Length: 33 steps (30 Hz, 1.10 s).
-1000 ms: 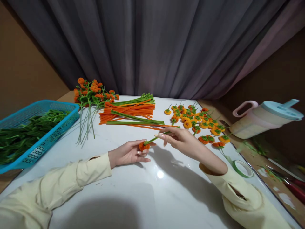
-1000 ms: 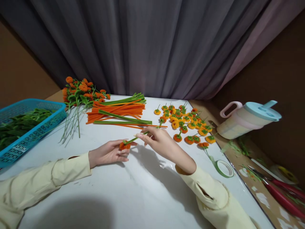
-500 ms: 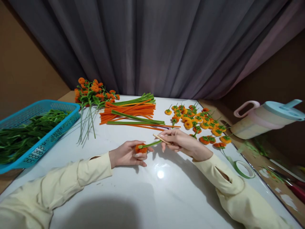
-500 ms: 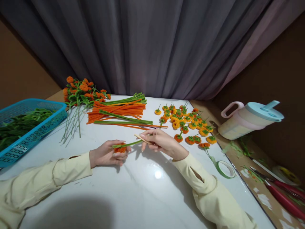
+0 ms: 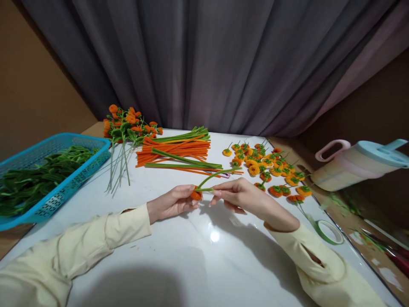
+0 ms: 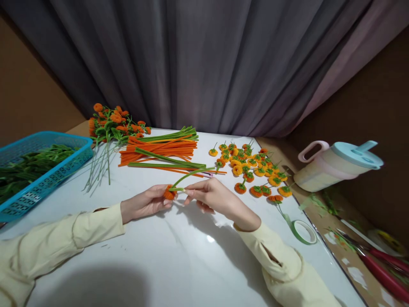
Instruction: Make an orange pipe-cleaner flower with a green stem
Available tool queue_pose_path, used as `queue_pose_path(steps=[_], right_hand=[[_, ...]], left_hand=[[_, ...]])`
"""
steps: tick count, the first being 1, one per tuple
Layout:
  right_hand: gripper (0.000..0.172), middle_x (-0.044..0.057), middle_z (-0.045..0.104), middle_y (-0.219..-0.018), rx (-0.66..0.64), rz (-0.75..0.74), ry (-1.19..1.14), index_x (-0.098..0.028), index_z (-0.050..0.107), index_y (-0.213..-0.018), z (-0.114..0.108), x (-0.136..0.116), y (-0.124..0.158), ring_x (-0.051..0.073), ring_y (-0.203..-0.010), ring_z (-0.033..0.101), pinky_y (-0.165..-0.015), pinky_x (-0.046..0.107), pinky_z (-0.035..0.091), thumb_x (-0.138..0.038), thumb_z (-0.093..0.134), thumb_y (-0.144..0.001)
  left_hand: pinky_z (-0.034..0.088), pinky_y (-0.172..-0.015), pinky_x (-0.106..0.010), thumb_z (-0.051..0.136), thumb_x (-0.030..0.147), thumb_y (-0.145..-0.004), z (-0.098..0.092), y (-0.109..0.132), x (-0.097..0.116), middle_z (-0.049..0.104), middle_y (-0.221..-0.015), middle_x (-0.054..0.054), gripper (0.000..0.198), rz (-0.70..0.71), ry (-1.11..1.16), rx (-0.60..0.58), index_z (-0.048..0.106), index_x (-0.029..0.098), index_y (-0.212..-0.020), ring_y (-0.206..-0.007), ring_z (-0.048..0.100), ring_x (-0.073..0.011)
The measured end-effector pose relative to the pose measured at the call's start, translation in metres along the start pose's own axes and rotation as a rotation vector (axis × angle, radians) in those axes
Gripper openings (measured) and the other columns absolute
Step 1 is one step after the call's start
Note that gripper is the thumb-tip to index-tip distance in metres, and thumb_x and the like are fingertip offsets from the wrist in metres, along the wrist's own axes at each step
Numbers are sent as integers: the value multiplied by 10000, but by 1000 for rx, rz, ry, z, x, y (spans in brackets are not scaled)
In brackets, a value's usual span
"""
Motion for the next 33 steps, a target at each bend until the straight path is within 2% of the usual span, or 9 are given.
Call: queue_pose_path(steps=[3,5,9,13,15,21,26,31,33], right_hand=[[341,-42,453,-493,25,-14,8,-116,666,-867,14,0,-2,46,-386,314,-353,179,263,-426,527,-837],[355,-62,380,-463,19,-28,44,-120,645,-822,20,-3,-1,47,-371,313,-358,178,270,-437,491,-858],[328,-70,369,-405,-25,-24,187,-119,641,-767,15,-7,6,41,-313,307,-354,180,253,-372,466,-879],[327,-70,365,-383,-59,6,147,-114,668,-799,10,-6,9,39,-299,293,-338,181,223,-366,475,-875],[313,-68,377,-411,-23,21,100,-115,676,-855,11,-6,9,38,-307,293,-321,176,224,-366,489,-868],[323,-9,560,-632,28,20,8,-148,637,-1099,20,-6,5,43,-378,354,-313,167,311,-322,517,-854],[347,-60,436,-461,40,59,5,-130,625,-1126,19,-3,6,42,-324,314,-300,163,270,-327,519,-862],[338,-67,388,-433,11,66,6,-116,680,-942,16,-1,6,27,-304,285,-294,153,222,-405,527,-854],[341,-66,388,-449,29,73,-18,-124,672,-977,15,0,5,27,-311,283,-295,153,216,-408,535,-848]], left_hand=[[543,-677,-215,692,243,-746,4,1,-2,619,-848,-72,259,-14,-60,-24,601,87,-933,-664,610,-94],[543,-673,-219,698,263,-741,6,2,-3,619,-852,-76,281,-21,-78,-51,589,92,-936,-668,607,-95],[538,-658,-207,696,272,-742,7,2,-2,599,-781,-31,274,32,-44,-28,579,110,-929,-605,582,-69],[535,-700,-213,687,278,-751,6,1,-2,608,-821,-34,257,62,-64,4,569,127,-923,-661,610,-83],[531,-708,-210,668,287,-769,5,1,-3,612,-822,-42,242,76,-98,6,565,123,-913,-681,616,-89],[525,-688,-189,654,286,-781,4,0,-3,616,-828,-47,215,96,-127,51,551,123,-877,-722,641,-113],[531,-677,-181,642,320,-787,5,1,-3,621,-825,-53,227,98,-134,68,571,116,-858,-695,629,-98],[540,-713,-197,667,293,-769,4,-1,-2,610,-802,-33,214,119,-58,67,590,114,-856,-668,609,-76],[542,-685,-194,666,298,-769,4,-1,-2,615,-798,-38,223,114,-67,47,591,111,-864,-650,610,-80]])
Point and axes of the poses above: each hand's wrist, its own y-axis away from the middle knuckle, its own z-axis out of the palm, x = y × z, the point moved 2 cm from there along -y, towards the middle knuckle
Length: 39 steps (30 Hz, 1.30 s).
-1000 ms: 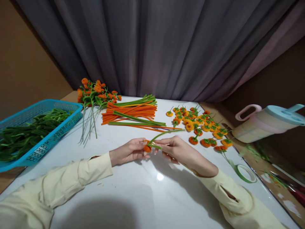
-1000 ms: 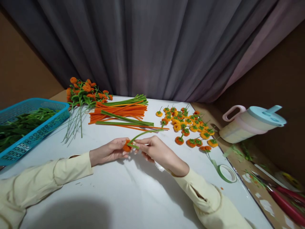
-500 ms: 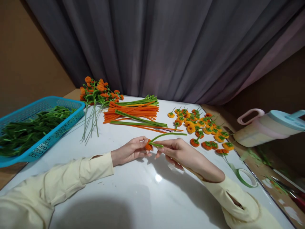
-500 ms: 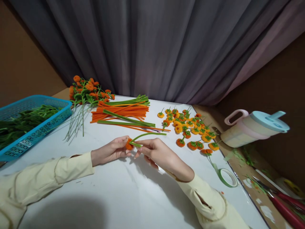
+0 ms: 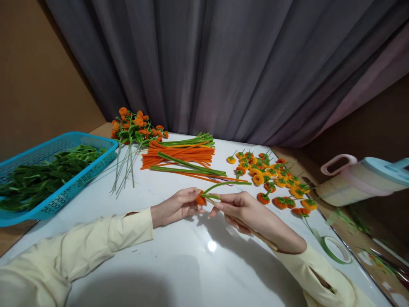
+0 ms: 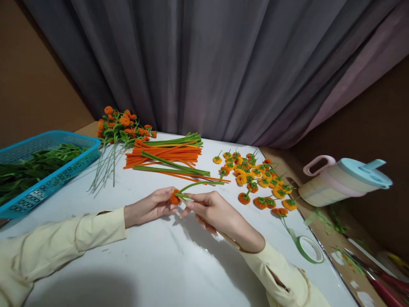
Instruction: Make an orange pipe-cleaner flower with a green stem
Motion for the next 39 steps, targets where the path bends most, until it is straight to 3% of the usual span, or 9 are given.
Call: queue_pose_path(steps=[4,10,12,17,24,28,30,34,39], right_hand=[[358,-32,490,-553,20,33,-84,-156,614,-1137,1,1,-2,30,-352,282,-301,154,209,-335,558,-831],[402,36,598,-746,-49,47,-198,-183,606,-1169,3,-2,0,45,-424,301,-311,170,171,-291,624,-782],[374,16,554,-674,-62,54,-203,-190,625,-1141,3,-2,0,47,-425,272,-313,173,148,-305,628,-784],[294,-74,249,-483,-95,56,-190,-141,668,-1018,2,-3,3,38,-401,162,-330,171,110,-349,591,-825],[396,-84,248,-494,-156,53,-193,-113,646,-1044,-3,-3,1,35,-405,137,-320,164,112,-412,629,-784],[424,-85,256,-506,-101,53,-91,-132,626,-1074,4,-4,2,36,-406,155,-350,162,123,-462,565,-816],[392,-81,276,-498,-63,-4,61,-123,633,-1033,8,-5,2,39,-392,184,-358,171,157,-446,493,-861],[299,-46,372,-518,9,-258,412,-102,631,-855,14,-10,3,66,-448,305,-437,192,282,-287,400,-901],[232,4,491,-634,-35,-511,675,-128,570,-839,15,-10,3,102,-553,386,-555,213,345,-103,340,-860]], left_hand=[[529,-602,-174,636,292,-796,1,1,1,626,-796,-54,211,-40,-20,-37,584,104,-877,-605,603,-77],[533,-622,-180,589,237,-832,-2,1,2,613,-786,-39,145,-68,-29,-74,592,98,-873,-602,603,-69],[530,-640,-177,587,222,-832,-3,1,2,606,-792,-36,136,-71,-30,-88,595,99,-889,-642,612,-76],[530,-652,-179,575,222,-840,-3,0,2,610,-820,-40,131,-77,-52,-79,576,105,-899,-673,616,-82],[538,-660,-197,652,245,-783,0,2,2,625,-793,-29,183,-77,-47,-107,530,124,-846,-640,619,-77],[536,-673,-199,693,256,-746,1,3,1,638,-837,-48,235,-66,-103,-86,525,123,-843,-686,637,-93],[535,-664,-196,708,264,-729,2,3,0,637,-818,-40,251,-64,-114,-68,524,123,-824,-682,641,-96],[539,-660,-197,731,264,-704,2,4,-1,642,-823,-29,272,-79,-89,-61,527,130,-825,-692,656,-110],[548,-658,-207,716,270,-721,1,4,-3,642,-802,-36,259,-117,-83,-79,561,121,-866,-643,626,-85]])
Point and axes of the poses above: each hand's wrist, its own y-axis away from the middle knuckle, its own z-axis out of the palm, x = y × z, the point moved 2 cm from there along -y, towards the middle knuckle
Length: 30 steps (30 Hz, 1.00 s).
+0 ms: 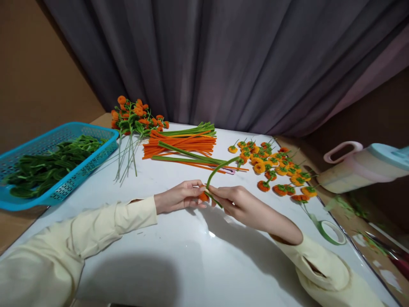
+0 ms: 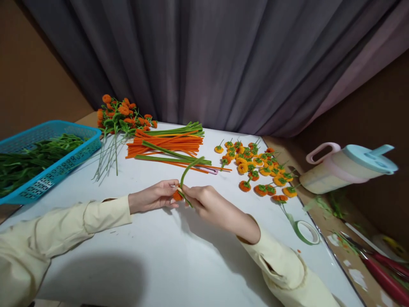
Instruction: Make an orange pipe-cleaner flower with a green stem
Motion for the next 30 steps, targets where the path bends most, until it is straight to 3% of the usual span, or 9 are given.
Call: queue_pose_path(steps=[5,10,13,17,23,30], right_hand=[[329,34,546,-747,-98,-92,106,-124,547,-973,-8,-1,3,113,-609,439,-584,210,362,24,336,-769],[269,28,548,-771,-183,-140,86,-132,549,-985,-12,-5,5,105,-626,460,-596,202,366,-21,346,-849],[313,36,549,-776,-148,-111,148,-134,531,-1070,-4,-4,6,118,-633,474,-598,217,371,-11,347,-848],[320,46,534,-759,-110,-70,278,-116,531,-1072,8,-1,6,128,-602,459,-562,231,359,5,363,-828],[390,64,537,-782,-32,-66,311,-109,464,-1178,9,7,10,133,-589,471,-524,228,364,4,364,-818],[295,41,550,-724,79,-47,175,-136,530,-1000,4,5,6,128,-584,464,-561,231,372,4,350,-813]], left_hand=[[549,-638,-202,727,322,-699,1,-1,0,612,-742,-7,302,-61,24,-50,598,108,-869,-545,558,-42],[538,-584,-211,667,377,-751,1,-2,-3,593,-672,-6,309,-135,33,-76,605,98,-866,-500,519,-43],[540,-595,-245,645,412,-759,2,-2,-4,604,-659,-24,316,-141,54,-43,602,104,-813,-523,546,-71],[539,-667,-279,702,326,-713,4,-2,-1,623,-702,-40,248,-142,73,13,610,107,-783,-644,595,-118],[517,-697,-260,688,258,-726,5,0,2,621,-713,-46,221,-96,49,-41,655,60,-818,-587,551,-82],[486,-804,-293,642,280,-785,11,5,1,595,-838,-50,265,34,-70,4,653,112,-989,-759,565,-112]])
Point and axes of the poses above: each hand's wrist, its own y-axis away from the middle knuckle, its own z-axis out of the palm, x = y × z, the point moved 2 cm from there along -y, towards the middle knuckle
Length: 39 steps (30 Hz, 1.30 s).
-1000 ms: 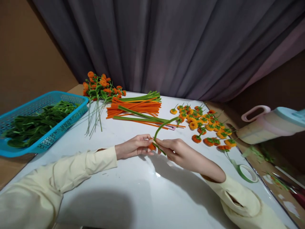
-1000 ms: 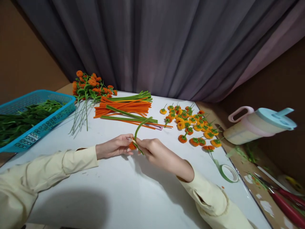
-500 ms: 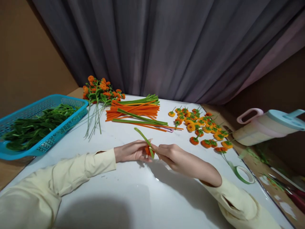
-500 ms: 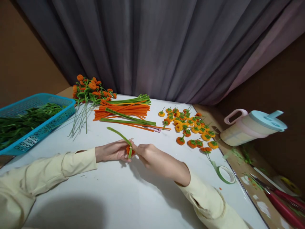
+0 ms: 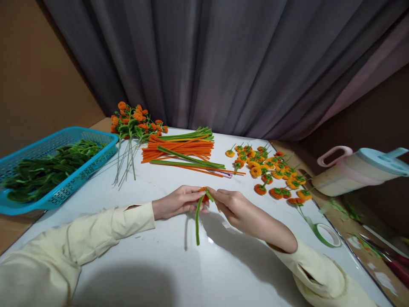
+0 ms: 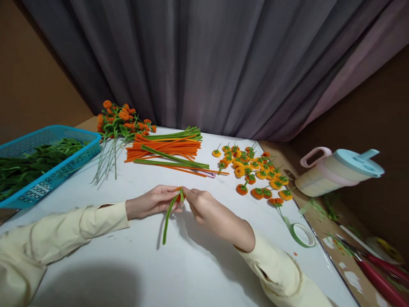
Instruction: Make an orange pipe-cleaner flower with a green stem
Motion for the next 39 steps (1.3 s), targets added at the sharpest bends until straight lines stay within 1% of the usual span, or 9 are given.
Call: queue_pose_path(steps=[6,11,19,23,27,31,33,36,39], right_hand=[[248,17,532,-671,58,53,-100,-149,523,-815,4,-1,-6,115,-564,438,-559,221,354,-4,323,-794],[233,-34,452,-537,109,243,-253,-145,549,-778,9,-1,-9,92,-471,397,-505,198,337,-83,334,-843],[252,-61,381,-486,155,357,-386,-127,583,-883,13,-4,-9,78,-407,350,-457,195,323,-186,338,-890],[268,-67,372,-476,138,384,-457,-128,588,-932,16,-4,-9,68,-375,335,-403,181,307,-196,331,-896],[319,-62,412,-526,47,476,-570,-125,568,-1081,17,0,-10,51,-312,308,-312,172,269,-232,327,-902],[461,-27,543,-681,-29,510,-669,-160,342,-1344,16,12,-9,50,-304,335,-271,176,282,-260,375,-895],[470,1,593,-752,32,450,-558,-151,312,-1354,16,23,-10,60,-354,400,-326,181,334,-233,381,-896],[308,45,628,-798,231,340,-131,-134,485,-1182,21,43,-10,115,-559,530,-525,221,427,-173,373,-898],[241,96,611,-917,267,282,248,-140,566,-1020,34,59,-12,172,-755,572,-618,254,437,-139,351,-911]], left_hand=[[430,-778,-245,569,366,-827,9,4,-6,558,-887,-7,378,108,-190,173,558,221,-1176,-733,543,-102],[411,-754,-236,561,397,-825,15,2,-7,529,-789,6,352,191,-194,248,573,196,-1113,-720,507,-109],[404,-890,-286,614,317,-807,20,0,-8,570,-1095,-61,289,228,78,139,602,201,-1072,-997,532,-165],[409,-874,-258,612,298,-812,19,1,-11,590,-1072,-57,274,255,75,189,614,195,-1066,-982,541,-159],[439,-759,-234,579,287,-832,11,-4,-12,590,-1006,-57,230,261,62,260,617,175,-1030,-860,552,-133],[435,-673,-221,565,232,-828,-3,-12,-8,566,-826,-35,162,212,126,328,621,138,-948,-713,532,-103],[425,-635,-215,549,192,-823,-9,-15,-6,552,-777,-33,138,182,185,320,621,120,-916,-675,519,-99],[406,-584,-201,529,159,-811,-14,-18,-4,533,-735,-30,133,134,281,302,624,101,-884,-623,491,-89],[397,-558,-200,499,195,-828,-16,-20,-2,509,-701,-26,183,56,356,248,629,91,-903,-584,465,-86]])
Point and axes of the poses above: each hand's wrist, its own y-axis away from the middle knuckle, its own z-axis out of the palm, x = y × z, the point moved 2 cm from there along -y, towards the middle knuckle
